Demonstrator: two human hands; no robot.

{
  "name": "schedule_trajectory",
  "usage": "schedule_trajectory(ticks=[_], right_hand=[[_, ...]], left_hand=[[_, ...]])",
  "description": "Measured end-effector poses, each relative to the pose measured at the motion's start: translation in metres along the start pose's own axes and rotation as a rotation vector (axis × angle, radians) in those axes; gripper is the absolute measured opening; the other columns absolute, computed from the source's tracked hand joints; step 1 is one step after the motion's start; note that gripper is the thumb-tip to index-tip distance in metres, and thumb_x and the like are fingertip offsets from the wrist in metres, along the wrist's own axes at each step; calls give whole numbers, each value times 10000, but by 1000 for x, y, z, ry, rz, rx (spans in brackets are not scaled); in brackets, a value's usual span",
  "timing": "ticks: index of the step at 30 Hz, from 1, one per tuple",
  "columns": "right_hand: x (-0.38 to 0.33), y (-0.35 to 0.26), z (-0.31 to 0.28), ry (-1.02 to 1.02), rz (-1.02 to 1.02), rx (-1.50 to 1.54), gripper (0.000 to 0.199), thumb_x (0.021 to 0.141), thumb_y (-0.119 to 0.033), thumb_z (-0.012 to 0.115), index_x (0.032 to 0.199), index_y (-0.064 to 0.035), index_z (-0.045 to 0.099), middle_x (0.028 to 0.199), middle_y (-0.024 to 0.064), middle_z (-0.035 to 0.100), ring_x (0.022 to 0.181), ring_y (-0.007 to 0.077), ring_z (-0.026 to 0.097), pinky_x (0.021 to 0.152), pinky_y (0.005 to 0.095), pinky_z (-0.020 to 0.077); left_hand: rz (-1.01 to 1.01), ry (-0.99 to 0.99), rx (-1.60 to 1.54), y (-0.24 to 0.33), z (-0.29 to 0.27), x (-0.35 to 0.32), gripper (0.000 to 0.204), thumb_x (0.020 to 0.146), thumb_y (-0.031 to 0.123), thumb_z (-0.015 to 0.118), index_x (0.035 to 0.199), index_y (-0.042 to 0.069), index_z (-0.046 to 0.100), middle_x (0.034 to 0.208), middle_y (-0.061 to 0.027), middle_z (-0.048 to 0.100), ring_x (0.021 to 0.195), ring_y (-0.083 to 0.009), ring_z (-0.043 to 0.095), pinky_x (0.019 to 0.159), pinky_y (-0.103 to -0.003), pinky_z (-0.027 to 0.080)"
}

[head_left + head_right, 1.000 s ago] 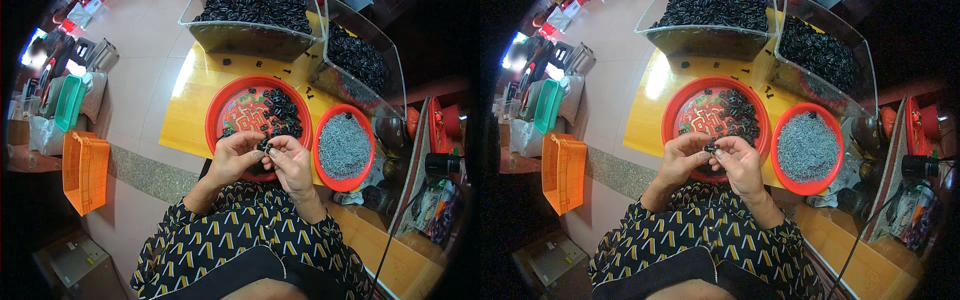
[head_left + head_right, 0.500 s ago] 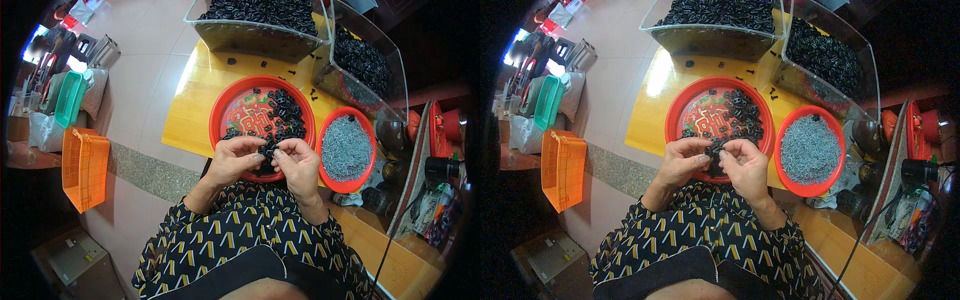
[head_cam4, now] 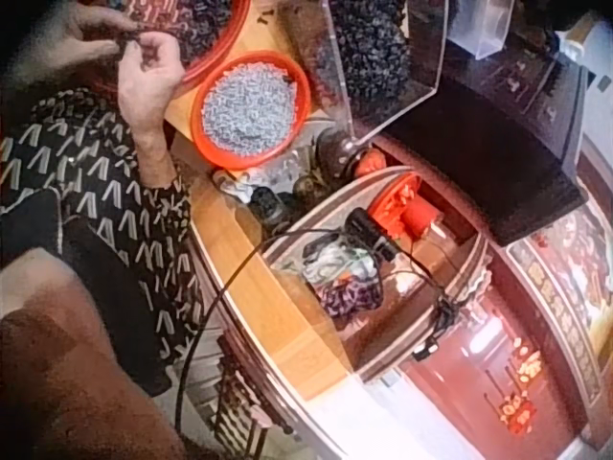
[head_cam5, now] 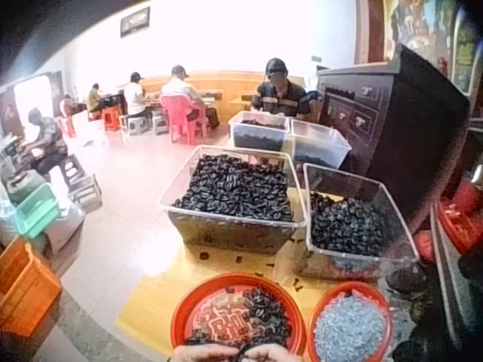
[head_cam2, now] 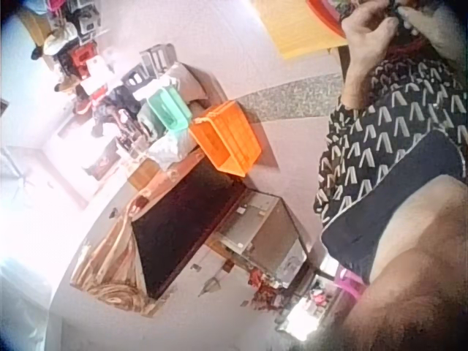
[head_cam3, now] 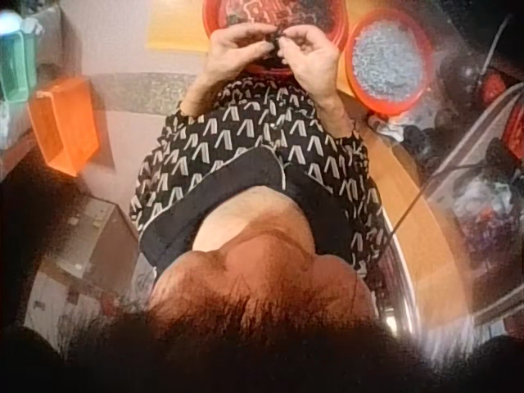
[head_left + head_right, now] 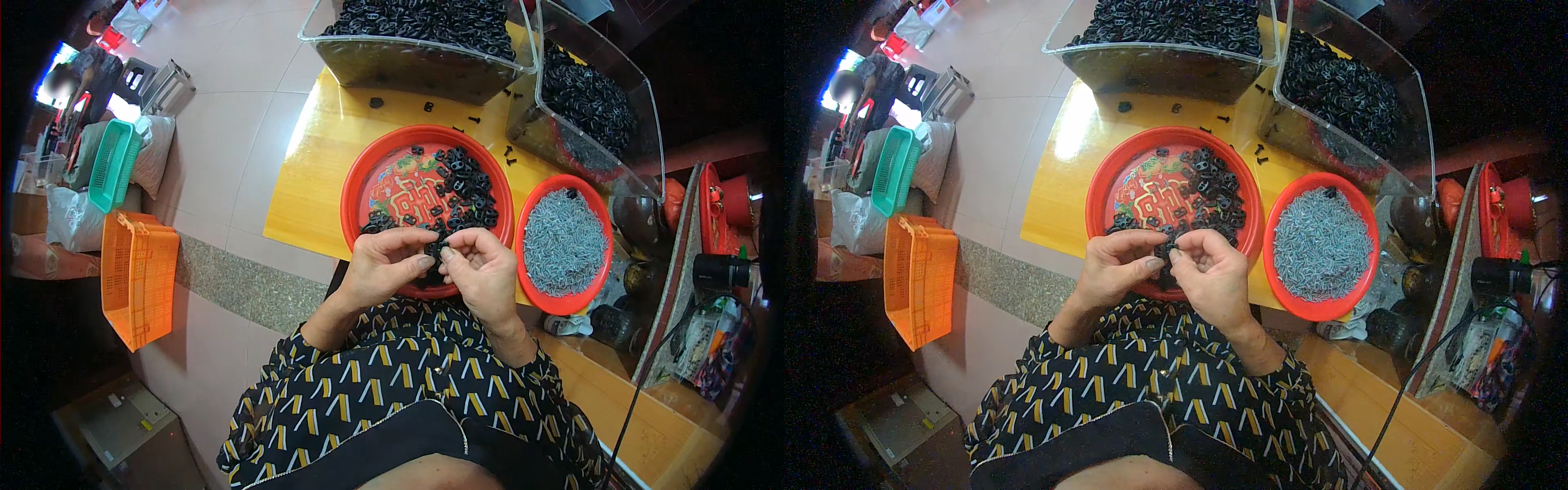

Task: The person assembles plastic components by picking up pieces from a red tray and fitting them together by hand.

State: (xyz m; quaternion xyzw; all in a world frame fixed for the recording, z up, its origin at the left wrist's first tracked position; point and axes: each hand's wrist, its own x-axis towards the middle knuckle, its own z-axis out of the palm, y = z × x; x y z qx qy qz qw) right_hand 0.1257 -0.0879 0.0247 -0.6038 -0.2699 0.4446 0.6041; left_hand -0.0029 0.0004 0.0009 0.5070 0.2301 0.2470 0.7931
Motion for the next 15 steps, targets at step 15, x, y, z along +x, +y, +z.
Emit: schedule_trajectory(ticks=[15], right_hand=[[4, -1, -7, -130, 79, 117, 142, 798, -29, 560, 929, 24, 542, 758, 53, 578, 633, 84, 568, 544, 189, 486]], left_hand=[[76, -31, 28, 0, -3, 1, 265, 760, -42, 565, 1024, -48, 549, 896, -66, 566, 782, -104, 549, 683, -221, 458]])
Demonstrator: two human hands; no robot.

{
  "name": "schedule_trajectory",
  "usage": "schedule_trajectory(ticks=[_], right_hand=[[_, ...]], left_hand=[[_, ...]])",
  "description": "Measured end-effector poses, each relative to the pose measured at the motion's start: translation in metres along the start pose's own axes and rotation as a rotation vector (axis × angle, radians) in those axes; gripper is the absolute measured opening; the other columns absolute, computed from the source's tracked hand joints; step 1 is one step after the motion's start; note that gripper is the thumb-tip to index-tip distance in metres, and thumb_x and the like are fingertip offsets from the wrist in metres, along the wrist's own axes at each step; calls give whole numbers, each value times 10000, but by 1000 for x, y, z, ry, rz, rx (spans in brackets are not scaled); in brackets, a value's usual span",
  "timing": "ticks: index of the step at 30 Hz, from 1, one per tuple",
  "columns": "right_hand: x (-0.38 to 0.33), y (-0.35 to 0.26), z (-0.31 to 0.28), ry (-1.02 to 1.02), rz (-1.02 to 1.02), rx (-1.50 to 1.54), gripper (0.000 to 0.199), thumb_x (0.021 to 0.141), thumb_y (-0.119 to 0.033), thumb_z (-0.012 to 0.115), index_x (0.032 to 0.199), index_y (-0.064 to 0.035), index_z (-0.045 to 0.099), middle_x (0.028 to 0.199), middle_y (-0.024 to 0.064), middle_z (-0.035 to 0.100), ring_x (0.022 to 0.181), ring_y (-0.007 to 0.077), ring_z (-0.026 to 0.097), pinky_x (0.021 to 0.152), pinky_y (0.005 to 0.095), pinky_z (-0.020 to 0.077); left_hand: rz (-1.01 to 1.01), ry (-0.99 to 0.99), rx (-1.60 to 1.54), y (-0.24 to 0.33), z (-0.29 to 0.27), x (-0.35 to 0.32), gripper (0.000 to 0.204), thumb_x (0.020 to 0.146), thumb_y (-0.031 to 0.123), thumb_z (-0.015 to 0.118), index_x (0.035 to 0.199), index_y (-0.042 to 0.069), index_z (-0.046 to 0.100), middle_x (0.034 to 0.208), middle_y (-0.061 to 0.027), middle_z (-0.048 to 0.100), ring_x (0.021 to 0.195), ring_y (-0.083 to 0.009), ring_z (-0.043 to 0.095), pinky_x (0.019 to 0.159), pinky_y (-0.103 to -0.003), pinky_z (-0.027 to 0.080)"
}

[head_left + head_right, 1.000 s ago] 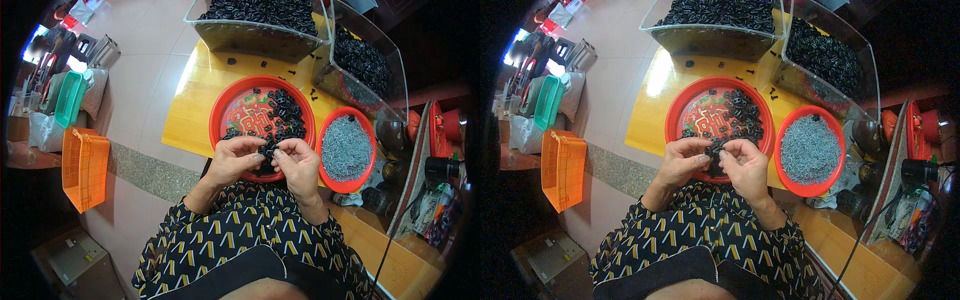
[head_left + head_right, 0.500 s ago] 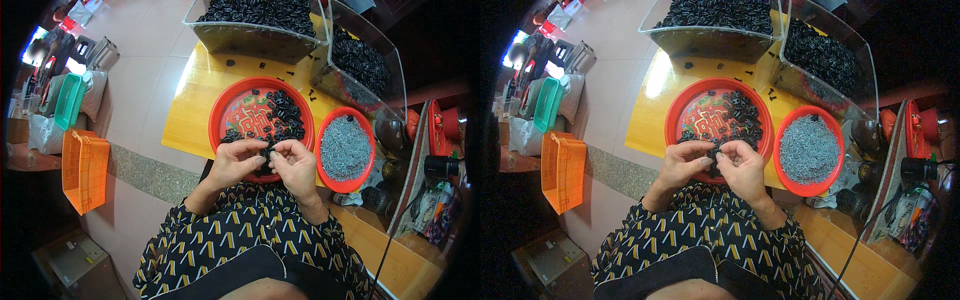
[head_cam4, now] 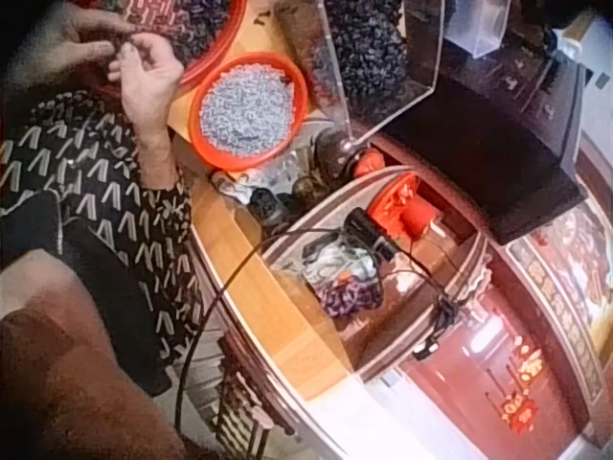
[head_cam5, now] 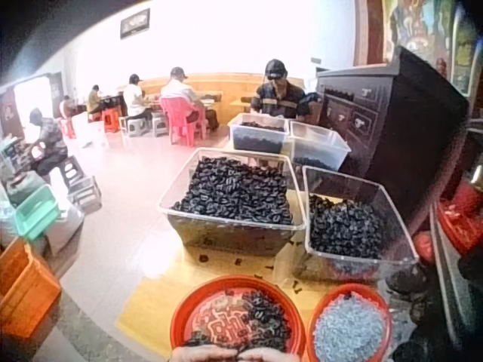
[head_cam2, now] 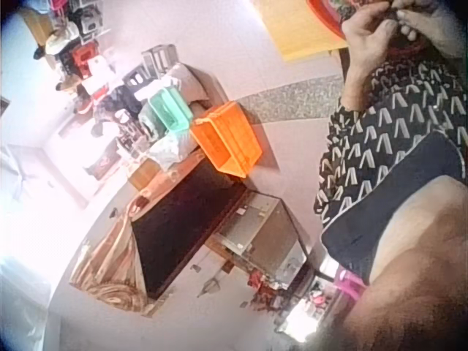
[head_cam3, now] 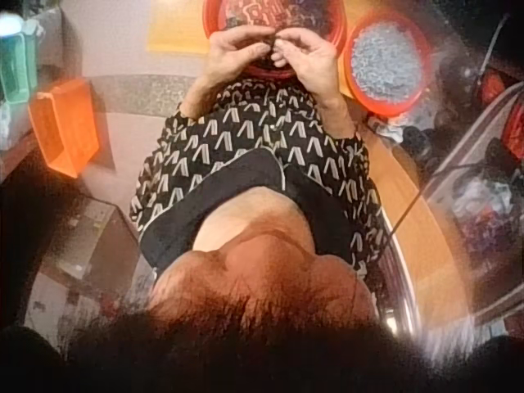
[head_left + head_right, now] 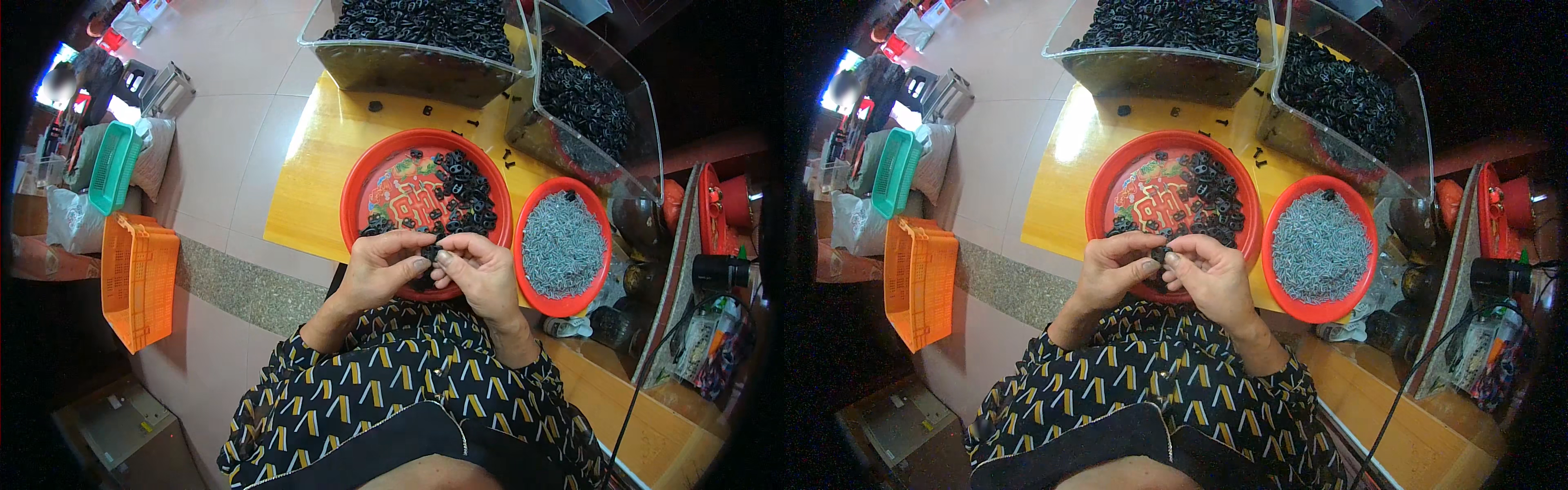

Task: The person assembles plastic components by picking up pieces from a red tray and fitting them together by hand.

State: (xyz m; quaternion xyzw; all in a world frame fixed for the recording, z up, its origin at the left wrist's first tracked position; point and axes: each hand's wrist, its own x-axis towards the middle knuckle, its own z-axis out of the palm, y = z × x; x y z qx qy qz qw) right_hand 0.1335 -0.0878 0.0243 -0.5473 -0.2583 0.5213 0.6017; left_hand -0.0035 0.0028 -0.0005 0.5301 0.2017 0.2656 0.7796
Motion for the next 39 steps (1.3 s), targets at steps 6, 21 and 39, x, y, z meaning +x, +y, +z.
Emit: schedule_trajectory(ticks=[6, 21, 39], right_hand=[[7, 5, -20, -163, 94, 111, 187, 778, -41, 597, 945, 30, 553, 788, 69, 597, 656, 109, 584, 580, 204, 499], [17, 19, -20, -227, 108, 282, 176, 758, -58, 623, 901, 10, 546, 802, 60, 581, 671, 123, 583, 608, 219, 499], [25, 8, -13, -175, 88, 221, 114, 790, -78, 590, 857, 3, 546, 757, 57, 581, 646, 112, 569, 561, 213, 478]], left_hand=[[41, -36, 140, 8, 3, -1, 247, 745, -71, 554, 991, -54, 562, 885, -85, 567, 799, -120, 551, 702, -235, 458], [230, -65, 411, 13, 7, 9, 208, 687, -89, 572, 891, -48, 575, 779, -121, 588, 713, -169, 583, 625, -256, 464], [193, 5, 360, 5, 0, 13, 261, 737, -39, 574, 997, -38, 561, 776, -89, 578, 734, -147, 555, 664, -252, 445]])
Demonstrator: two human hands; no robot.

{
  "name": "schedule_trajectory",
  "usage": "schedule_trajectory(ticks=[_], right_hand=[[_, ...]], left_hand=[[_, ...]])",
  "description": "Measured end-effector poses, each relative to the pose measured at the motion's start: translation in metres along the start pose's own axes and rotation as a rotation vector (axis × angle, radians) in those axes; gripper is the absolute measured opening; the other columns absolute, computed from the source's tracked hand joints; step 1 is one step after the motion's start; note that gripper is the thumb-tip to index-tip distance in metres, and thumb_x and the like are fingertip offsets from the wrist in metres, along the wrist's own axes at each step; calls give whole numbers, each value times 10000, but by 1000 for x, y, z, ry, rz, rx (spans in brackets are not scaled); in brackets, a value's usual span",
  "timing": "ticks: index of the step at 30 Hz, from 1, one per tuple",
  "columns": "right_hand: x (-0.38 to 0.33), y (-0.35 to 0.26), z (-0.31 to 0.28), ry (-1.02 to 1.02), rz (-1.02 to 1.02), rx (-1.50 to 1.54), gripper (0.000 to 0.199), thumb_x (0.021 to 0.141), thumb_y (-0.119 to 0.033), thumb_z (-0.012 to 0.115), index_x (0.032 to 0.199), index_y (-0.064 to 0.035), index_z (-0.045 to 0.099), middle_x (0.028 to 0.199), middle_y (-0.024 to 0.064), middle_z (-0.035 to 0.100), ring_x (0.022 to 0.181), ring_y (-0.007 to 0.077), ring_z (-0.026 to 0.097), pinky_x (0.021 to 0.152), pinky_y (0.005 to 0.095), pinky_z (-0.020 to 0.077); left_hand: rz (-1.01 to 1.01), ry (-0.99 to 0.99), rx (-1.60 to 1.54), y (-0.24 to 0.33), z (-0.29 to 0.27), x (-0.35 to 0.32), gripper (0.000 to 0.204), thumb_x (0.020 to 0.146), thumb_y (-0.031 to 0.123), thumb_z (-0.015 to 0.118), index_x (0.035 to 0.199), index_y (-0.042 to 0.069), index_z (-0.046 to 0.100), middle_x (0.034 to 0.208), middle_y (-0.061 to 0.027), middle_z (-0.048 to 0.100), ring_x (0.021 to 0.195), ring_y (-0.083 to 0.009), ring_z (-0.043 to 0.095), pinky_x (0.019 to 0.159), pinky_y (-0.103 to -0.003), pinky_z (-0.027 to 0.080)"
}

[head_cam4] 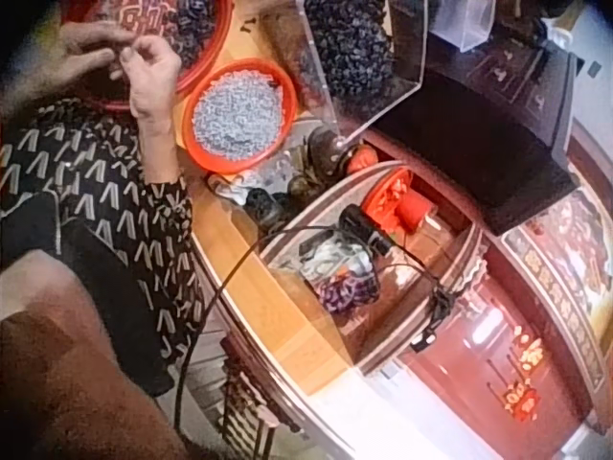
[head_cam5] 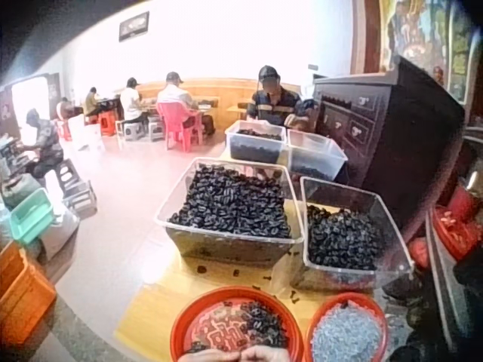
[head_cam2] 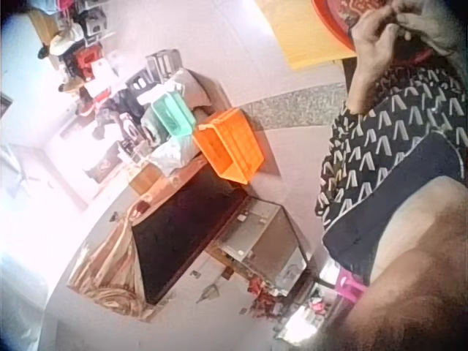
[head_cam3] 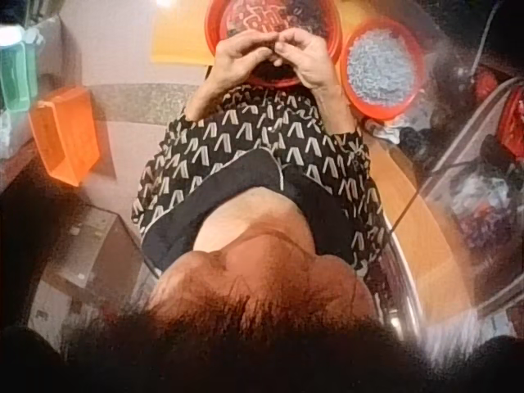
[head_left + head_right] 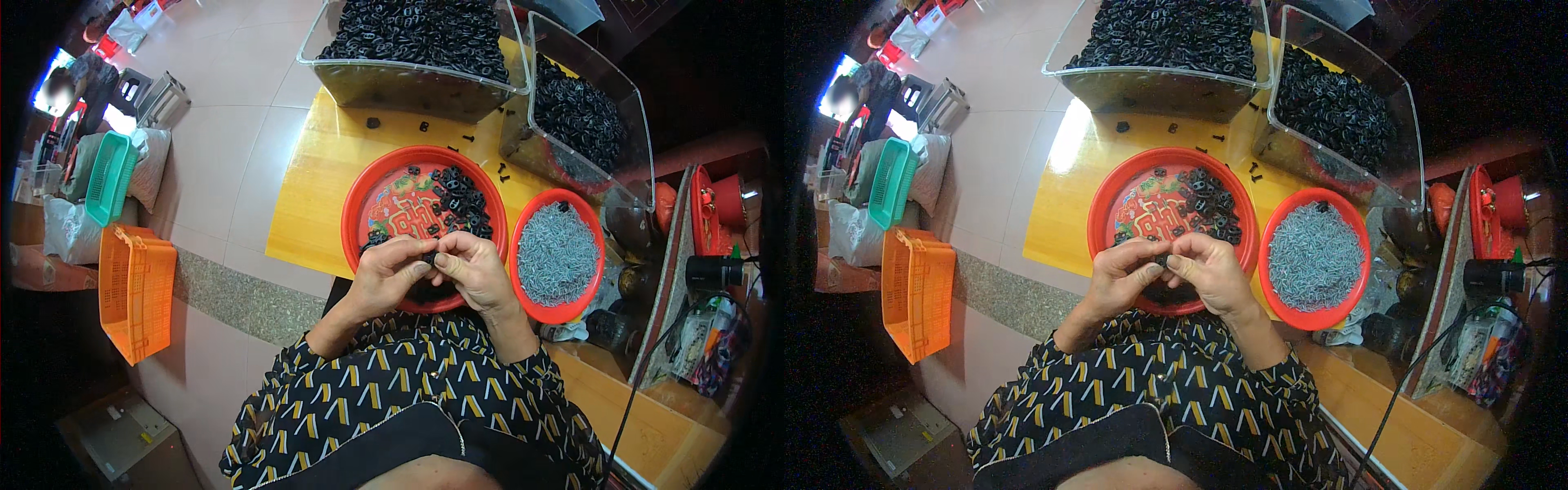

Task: The person assembles plastic components by picking up pieces from a red tray and fitting them together by hand.

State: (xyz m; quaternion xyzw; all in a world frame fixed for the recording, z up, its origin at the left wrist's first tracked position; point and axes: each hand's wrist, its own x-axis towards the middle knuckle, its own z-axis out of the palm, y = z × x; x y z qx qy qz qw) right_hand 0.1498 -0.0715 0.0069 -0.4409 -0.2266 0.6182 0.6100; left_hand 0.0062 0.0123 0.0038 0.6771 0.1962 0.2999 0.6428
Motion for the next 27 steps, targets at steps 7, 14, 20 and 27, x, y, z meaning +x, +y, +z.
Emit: schedule_trajectory(ticks=[7, 14, 20, 27], right_hand=[[14, -80, -19, 246, -378, 81, 72, 804, -45, 522, 858, 2, 528, 737, 91, 576, 615, 144, 558, 538, 226, 457], [26, -60, -9, 344, -524, -1079, 79, 745, -68, 560, 794, -15, 592, 769, 105, 586, 703, 213, 575, 641, 320, 452], [36, -6, -3, 153, -524, -1662, 45, 684, -22, 532, 721, -29, 558, 732, 155, 508, 741, 313, 507, 666, 383, 438], [40, -1, -2, 127, -421, -1726, 132, 664, -4, 518, 793, -22, 540, 798, 156, 487, 795, 313, 496, 670, 392, 447]], left_hand=[[-14, 184, 102, -7, -30, -8, 319, 721, -55, 571, 1036, -29, 526, 749, -61, 551, 673, -118, 532, 612, -220, 431], [75, 271, 381, -9, -45, -14, 212, 688, -77, 581, 894, -36, 555, 748, -117, 561, 678, -184, 568, 591, -264, 446], [209, 168, 518, -5, -44, -2, 196, 665, -69, 586, 855, -29, 561, 761, -151, 551, 688, -284, 567, 589, -306, 457], [254, 115, 649, -15, -41, 30, 133, 655, -58, 565, 781, -19, 550, 742, -155, 526, 693, -326, 538, 609, -368, 447]])
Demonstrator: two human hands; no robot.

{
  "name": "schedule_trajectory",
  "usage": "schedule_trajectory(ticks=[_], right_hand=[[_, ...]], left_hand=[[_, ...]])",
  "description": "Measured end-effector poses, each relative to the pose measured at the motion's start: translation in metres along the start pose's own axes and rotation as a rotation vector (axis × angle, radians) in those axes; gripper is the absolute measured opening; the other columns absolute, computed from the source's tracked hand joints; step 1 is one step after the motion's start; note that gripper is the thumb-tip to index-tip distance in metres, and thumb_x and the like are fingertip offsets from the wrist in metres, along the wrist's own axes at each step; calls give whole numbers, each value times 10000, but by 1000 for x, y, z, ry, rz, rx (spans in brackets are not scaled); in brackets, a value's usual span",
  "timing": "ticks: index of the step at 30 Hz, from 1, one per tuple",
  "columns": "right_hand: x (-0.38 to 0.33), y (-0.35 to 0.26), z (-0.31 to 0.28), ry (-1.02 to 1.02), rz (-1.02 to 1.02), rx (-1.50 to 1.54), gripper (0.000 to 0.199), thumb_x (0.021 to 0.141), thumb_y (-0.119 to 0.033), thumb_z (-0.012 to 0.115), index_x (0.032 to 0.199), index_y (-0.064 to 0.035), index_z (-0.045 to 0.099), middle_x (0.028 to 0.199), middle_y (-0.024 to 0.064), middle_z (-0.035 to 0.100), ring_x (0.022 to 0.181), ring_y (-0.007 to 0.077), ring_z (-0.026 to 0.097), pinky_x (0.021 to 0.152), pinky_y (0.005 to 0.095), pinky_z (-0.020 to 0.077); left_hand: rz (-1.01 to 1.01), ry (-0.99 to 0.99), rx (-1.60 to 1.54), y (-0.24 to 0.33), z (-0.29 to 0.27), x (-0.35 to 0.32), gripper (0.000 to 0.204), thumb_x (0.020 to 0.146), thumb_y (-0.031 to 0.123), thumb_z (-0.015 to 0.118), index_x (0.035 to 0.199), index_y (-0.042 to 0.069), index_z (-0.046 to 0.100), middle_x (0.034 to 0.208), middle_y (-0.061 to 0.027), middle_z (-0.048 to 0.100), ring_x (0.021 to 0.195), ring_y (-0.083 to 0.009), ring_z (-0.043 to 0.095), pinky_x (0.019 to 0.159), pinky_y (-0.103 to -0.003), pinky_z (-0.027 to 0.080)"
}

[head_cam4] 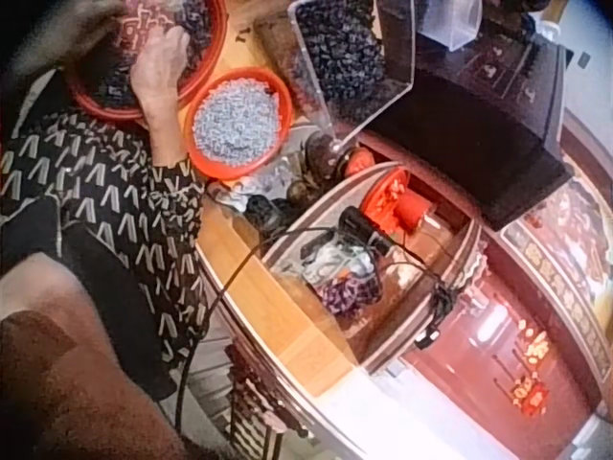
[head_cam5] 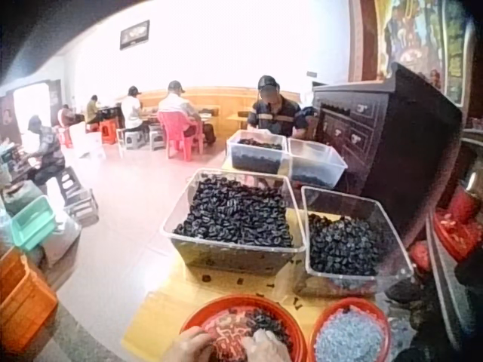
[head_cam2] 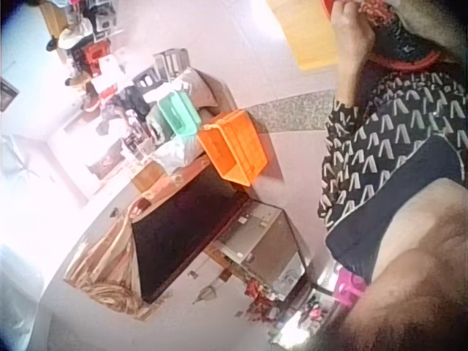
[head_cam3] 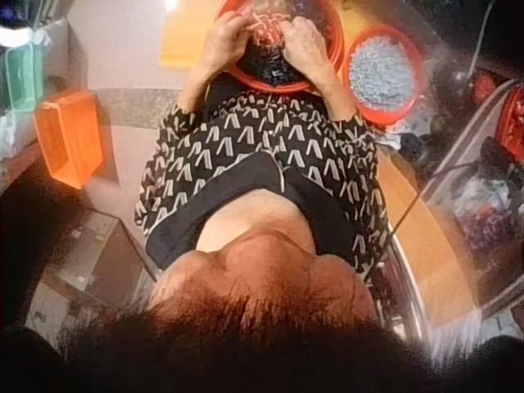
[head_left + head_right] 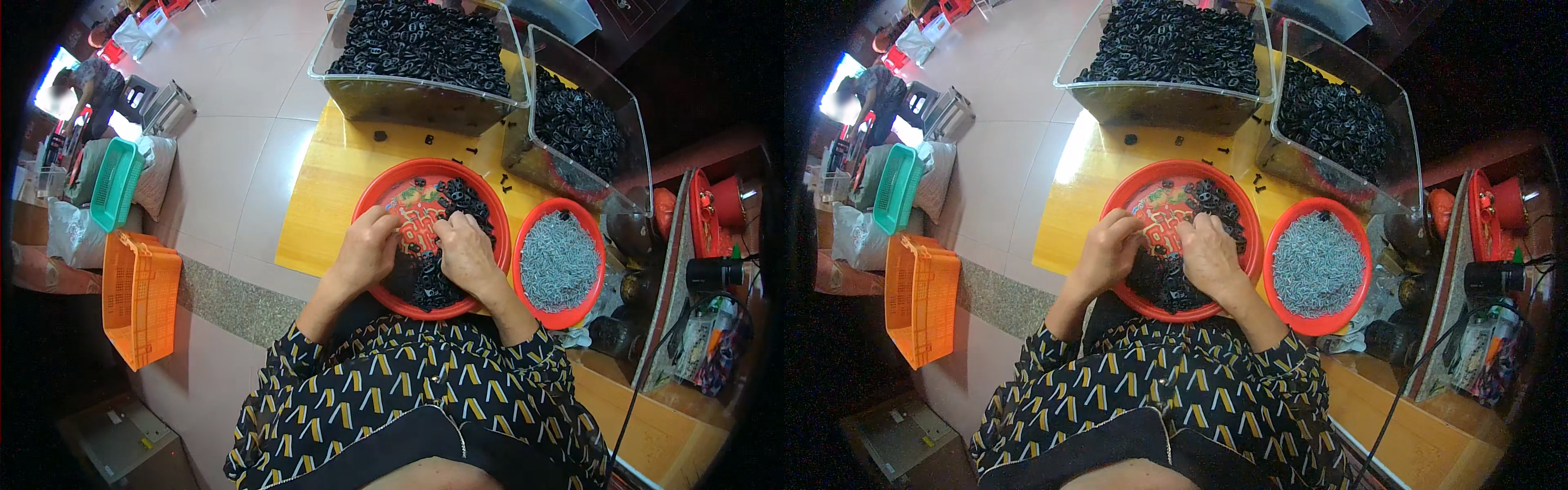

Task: The person assembles plastic components by picking up pieces from a red tray and fitting them together by hand.

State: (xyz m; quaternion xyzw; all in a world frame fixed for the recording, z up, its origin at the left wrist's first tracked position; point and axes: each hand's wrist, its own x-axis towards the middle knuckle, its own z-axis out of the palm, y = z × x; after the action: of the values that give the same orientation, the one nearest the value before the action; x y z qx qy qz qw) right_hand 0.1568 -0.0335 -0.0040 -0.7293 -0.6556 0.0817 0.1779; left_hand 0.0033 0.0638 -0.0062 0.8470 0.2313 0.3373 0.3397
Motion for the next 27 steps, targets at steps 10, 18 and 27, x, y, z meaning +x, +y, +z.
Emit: schedule_trajectory(ticks=[10, 18, 27], right_hand=[[-15, -1, -14, 152, 22, 185, 105, 672, -3, 557, 766, -13, 512, 786, 162, 472, 791, 324, 483, 685, 394, 418], [-26, -4, -18, 159, 10, 335, 122, 677, 5, 575, 767, -5, 492, 776, 163, 471, 789, 331, 481, 695, 399, 398], [-31, -7, -15, 205, 101, 566, 125, 722, 33, 530, 811, 24, 444, 736, 190, 490, 691, 356, 512, 615, 393, 414]], left_hand=[[7, -331, 359, -6, 18, 39, 146, 649, -1, 530, 776, -51, 580, 726, -206, 541, 686, -349, 556, 610, -408, 457], [2, -427, 461, -13, 30, 41, 136, 610, 42, 571, 718, -40, 577, 736, -210, 559, 669, -338, 577, 596, -405, 474], [87, -417, 677, 0, 36, 38, 239, 601, 66, 596, 802, -53, 544, 741, -185, 547, 707, -318, 565, 601, -366, 477]])
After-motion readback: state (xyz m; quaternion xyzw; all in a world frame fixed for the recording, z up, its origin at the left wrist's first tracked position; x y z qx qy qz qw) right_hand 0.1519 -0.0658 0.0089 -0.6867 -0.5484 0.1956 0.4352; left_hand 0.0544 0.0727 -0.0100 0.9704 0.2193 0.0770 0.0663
